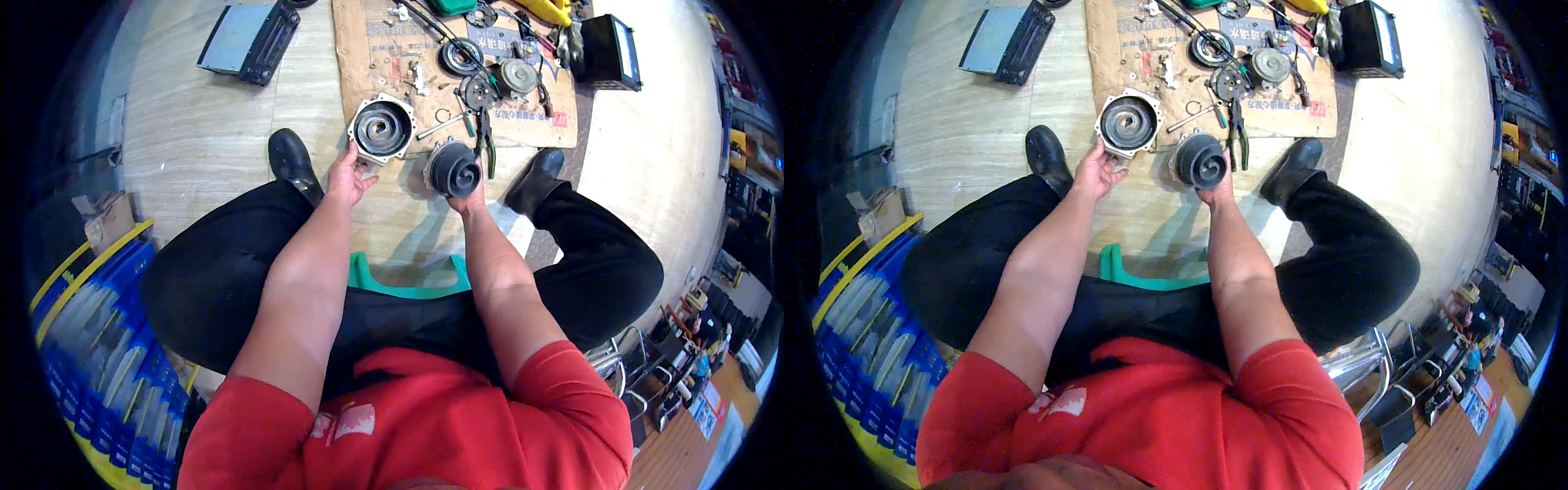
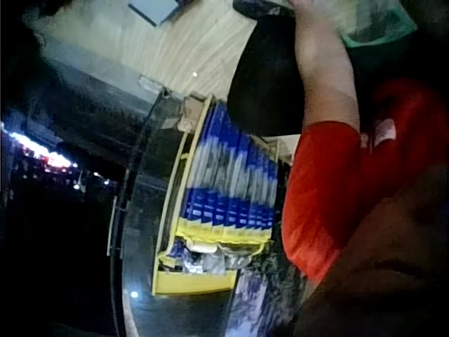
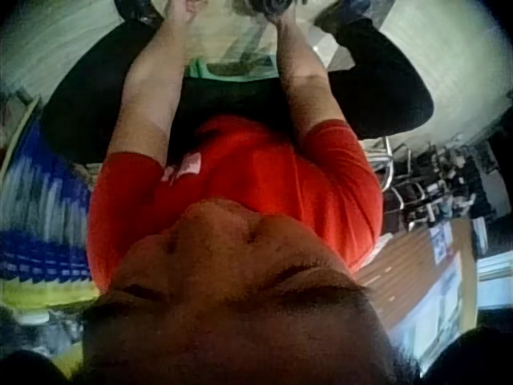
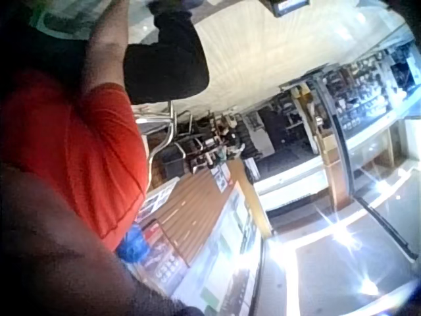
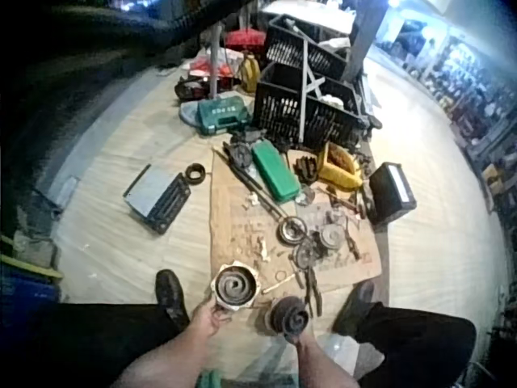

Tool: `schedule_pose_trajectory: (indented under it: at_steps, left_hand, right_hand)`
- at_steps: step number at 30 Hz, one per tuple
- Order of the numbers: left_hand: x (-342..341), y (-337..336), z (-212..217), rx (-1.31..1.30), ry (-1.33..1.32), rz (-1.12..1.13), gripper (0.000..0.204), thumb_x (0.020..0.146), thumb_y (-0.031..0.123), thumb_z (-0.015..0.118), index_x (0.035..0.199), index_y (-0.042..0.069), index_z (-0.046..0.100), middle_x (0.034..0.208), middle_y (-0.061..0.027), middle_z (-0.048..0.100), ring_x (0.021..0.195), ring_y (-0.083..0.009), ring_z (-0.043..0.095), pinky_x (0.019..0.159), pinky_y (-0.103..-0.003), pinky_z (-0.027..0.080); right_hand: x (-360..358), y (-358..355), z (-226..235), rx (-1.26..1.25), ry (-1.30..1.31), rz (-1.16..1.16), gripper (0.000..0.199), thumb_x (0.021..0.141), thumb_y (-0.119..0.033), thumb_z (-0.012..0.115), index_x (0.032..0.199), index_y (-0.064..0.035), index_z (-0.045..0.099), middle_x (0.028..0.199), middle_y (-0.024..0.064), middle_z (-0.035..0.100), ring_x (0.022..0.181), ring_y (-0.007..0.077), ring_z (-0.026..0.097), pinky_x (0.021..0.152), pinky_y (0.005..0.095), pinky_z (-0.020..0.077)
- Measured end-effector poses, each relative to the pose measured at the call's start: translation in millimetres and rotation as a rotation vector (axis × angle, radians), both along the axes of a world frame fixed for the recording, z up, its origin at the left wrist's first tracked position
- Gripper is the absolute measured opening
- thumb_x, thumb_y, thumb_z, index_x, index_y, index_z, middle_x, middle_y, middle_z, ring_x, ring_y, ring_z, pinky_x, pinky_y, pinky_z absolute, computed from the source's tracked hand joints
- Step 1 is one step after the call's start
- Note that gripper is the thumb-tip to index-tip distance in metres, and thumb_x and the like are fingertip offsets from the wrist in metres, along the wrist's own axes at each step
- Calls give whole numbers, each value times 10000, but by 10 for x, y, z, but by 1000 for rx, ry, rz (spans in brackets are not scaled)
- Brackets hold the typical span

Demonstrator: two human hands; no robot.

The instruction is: The person disassembles an automotive air conditioning compressor by removing screws with a screwdriver and prying the housing apart to reveal internal scroll components.

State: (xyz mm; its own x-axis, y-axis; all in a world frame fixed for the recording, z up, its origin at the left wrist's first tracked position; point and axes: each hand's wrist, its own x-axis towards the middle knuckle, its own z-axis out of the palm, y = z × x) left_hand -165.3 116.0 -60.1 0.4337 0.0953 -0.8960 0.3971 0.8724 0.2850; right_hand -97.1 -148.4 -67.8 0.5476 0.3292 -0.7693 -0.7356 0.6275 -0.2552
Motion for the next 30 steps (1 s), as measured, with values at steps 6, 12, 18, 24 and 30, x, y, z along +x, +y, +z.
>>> schedule_pose_trajectory:
  at_steps: [6, 12, 18, 24, 30]
  left_hand:
    - [-67, 113, -65, -35, -85, -69, 642, 925, 470, 609, 1454, 190, 375, 1544, -60, 336, 1415, -381, 291, 1052, -677, 304]
    - [-42, 98, 1, 6, -59, -114, 588, 958, 464, 561, 1452, 202, 378, 1527, -57, 352, 1386, -372, 337, 1036, -669, 338]
    - [-21, 105, -25, 4, -71, -112, 556, 978, 453, 529, 1449, 199, 376, 1540, -72, 325, 1404, -370, 304, 1037, -674, 334]
    - [-38, 144, -7, 16, -71, -143, 557, 978, 439, 538, 1451, 198, 371, 1553, -76, 305, 1416, -374, 278, 1053, -682, 306]
    - [-19, 114, -19, 37, -25, -158, 566, 974, 444, 540, 1446, 182, 369, 1551, -79, 306, 1411, -370, 289, 1049, -694, 305]
  right_hand:
    - [137, -6, -175, -132, 71, -43, 641, 952, -676, 352, 1210, -165, 641, 1249, 32, 647, 1166, 272, 578, 1043, 458, 431]
    - [257, -38, -245, -109, 17, -99, 622, 982, -630, 332, 1195, -131, 637, 1208, 61, 660, 1122, 271, 601, 1022, 449, 459]
    - [412, 27, -206, -84, -23, -79, 619, 984, -620, 346, 1181, -107, 631, 1181, 84, 666, 1087, 277, 614, 1007, 456, 472]
    - [578, 27, -197, -197, -68, -24, 614, 972, -612, 411, 1213, -84, 610, 1181, 113, 657, 1077, 280, 628, 982, 449, 499]
    - [381, -59, -286, -128, -54, -107, 628, 970, -611, 421, 1248, -73, 587, 1221, 120, 641, 1115, 284, 612, 997, 451, 491]
